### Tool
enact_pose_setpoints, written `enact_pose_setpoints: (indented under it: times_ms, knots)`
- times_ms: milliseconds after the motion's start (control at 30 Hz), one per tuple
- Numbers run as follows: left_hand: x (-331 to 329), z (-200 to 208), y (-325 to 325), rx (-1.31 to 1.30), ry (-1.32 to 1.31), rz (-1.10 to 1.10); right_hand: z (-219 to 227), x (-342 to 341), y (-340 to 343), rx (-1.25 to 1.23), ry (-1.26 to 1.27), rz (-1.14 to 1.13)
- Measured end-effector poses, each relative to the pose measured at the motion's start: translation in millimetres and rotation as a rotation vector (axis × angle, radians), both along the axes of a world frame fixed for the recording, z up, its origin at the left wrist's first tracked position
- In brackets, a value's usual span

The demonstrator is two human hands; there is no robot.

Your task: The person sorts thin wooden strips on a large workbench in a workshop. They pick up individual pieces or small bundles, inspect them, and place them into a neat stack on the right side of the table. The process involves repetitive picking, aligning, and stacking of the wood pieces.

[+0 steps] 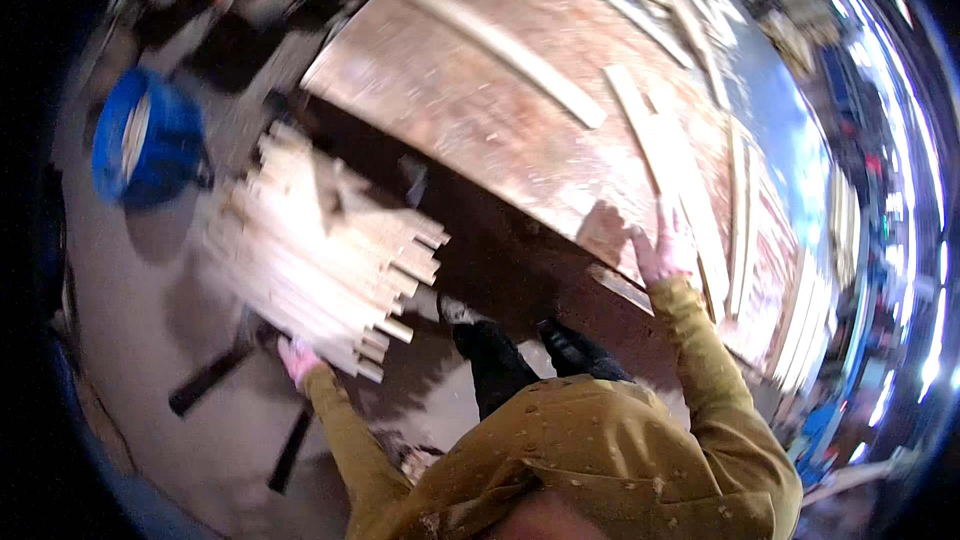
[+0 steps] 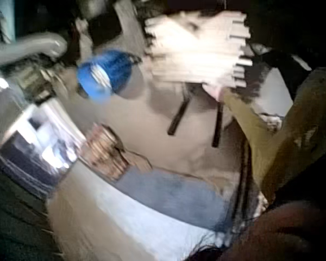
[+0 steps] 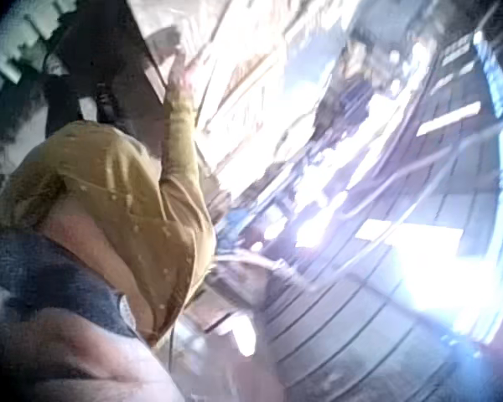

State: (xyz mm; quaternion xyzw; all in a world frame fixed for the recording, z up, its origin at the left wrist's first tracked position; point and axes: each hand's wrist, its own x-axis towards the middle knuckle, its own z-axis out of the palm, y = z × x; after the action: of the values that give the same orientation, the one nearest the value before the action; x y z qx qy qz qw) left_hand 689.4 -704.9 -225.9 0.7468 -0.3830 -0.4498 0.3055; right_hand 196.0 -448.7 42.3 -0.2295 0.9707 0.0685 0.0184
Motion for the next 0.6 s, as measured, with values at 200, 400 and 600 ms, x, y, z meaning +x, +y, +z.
enact_pose_setpoints:
  times_ms: [200,400,600]
  knots:
    - [-182,128,54,-0.547,0.407,-0.456,-5,-90,-79,-0.398,-0.179,0.313]
    - [-373,155,108,-0.316,0.939,-0.74,-49,-126,-145,-0.129,-0.367,0.43]
    - [-459,167,135,0.372,1.084,-0.304,-12,-109,-15,-0.59,-1.238,0.307]
